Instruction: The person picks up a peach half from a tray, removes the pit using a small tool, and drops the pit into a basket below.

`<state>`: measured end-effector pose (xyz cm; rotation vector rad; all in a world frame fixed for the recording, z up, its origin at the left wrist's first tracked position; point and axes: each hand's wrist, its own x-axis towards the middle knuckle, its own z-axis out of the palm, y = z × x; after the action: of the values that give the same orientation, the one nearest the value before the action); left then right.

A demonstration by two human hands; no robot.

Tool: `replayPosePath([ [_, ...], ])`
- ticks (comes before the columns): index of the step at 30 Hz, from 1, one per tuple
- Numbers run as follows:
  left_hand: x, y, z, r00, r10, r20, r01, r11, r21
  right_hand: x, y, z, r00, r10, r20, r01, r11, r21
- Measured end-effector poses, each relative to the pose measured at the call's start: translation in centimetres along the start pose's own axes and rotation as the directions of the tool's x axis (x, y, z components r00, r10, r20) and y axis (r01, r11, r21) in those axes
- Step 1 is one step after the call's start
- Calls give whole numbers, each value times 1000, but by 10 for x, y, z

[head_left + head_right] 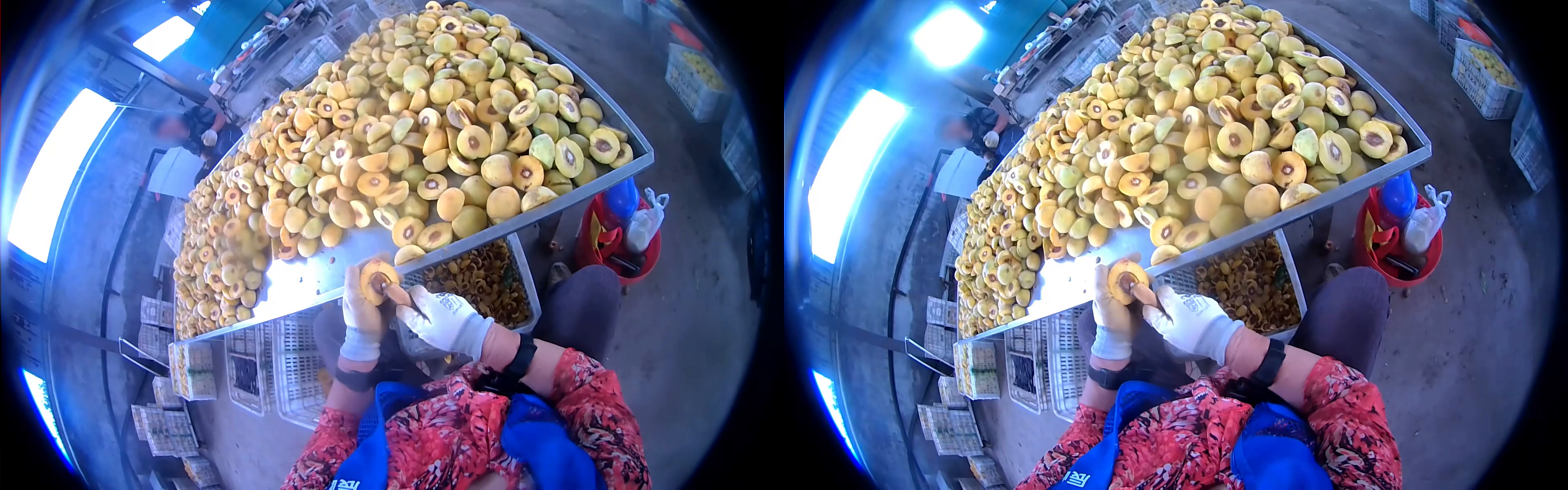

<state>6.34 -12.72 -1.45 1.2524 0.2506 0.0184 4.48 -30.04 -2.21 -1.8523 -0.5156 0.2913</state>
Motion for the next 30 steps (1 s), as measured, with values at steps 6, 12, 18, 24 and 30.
replayPosePath([
  [6, -6, 16, -12, 994, -111, -20, 110, 916, 386, 3, 2, -18, 965, 61, 254, -122, 965, 233],
  [12, -17, -2, 7, 967, 255, -30, -243, 946, 216, 0, 12, -2, 849, 57, 525, -493, 439, 751],
  [18, -11, -10, -9, 931, 359, 65, -353, 844, 404, -7, 4, -8, 928, 49, 368, -261, 791, 553],
  [24, -14, 3, 16, 992, 120, -27, -120, 993, 12, -6, 8, -6, 700, -52, 712, -621, 448, 643],
  [30, 0, 35, -75, 888, 265, -377, -220, 962, 159, -23, 15, 7, 838, 83, 539, -515, 448, 731],
])
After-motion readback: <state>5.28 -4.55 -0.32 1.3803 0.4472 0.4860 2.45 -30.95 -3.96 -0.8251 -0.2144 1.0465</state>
